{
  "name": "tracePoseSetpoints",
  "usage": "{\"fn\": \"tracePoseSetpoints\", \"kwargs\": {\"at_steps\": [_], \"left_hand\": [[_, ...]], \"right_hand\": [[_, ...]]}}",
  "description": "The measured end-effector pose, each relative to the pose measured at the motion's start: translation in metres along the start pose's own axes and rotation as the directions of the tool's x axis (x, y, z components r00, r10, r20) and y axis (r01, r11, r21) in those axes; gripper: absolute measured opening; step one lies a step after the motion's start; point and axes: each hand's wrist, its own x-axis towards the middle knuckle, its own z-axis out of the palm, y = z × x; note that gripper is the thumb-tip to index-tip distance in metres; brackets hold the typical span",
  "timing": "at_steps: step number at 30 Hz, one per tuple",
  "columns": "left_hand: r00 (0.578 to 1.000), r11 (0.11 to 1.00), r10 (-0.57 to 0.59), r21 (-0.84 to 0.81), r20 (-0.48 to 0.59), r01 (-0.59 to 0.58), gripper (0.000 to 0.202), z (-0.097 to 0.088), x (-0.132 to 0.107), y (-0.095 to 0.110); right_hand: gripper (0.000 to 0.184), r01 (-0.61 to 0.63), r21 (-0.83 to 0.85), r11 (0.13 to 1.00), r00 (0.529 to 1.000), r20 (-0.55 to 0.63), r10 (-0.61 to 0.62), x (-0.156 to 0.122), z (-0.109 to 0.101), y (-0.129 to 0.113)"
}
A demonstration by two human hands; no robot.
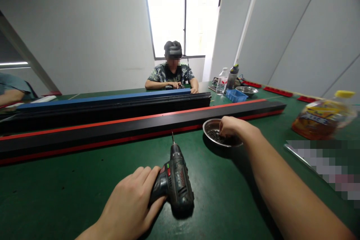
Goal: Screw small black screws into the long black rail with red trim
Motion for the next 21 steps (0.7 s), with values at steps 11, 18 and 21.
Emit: {"fn": "tracePoseSetpoints", "kwargs": {"at_steps": [11,18,21], "left_hand": [[1.000,1.000,0.012,-0.016,-0.001,-0.012,0.040,0.002,-0.002,0.002],[1.000,1.000,0.004,-0.011,0.016,-0.004,0.041,-0.001,-0.001,0.005],[0.999,1.000,0.016,-0.013,0.031,-0.015,0.037,-0.002,-0.001,0.006]], "right_hand": [[0.005,-0.009,-0.023,1.000,1.000,0.020,0.010,0.014,0.006,0.000],[0.009,0.061,0.060,0.996,0.997,-0.058,-0.058,0.013,-0.002,0.006],[0.006,0.226,0.089,0.970,0.955,-0.218,-0.203,0.002,-0.012,-0.008]]}}
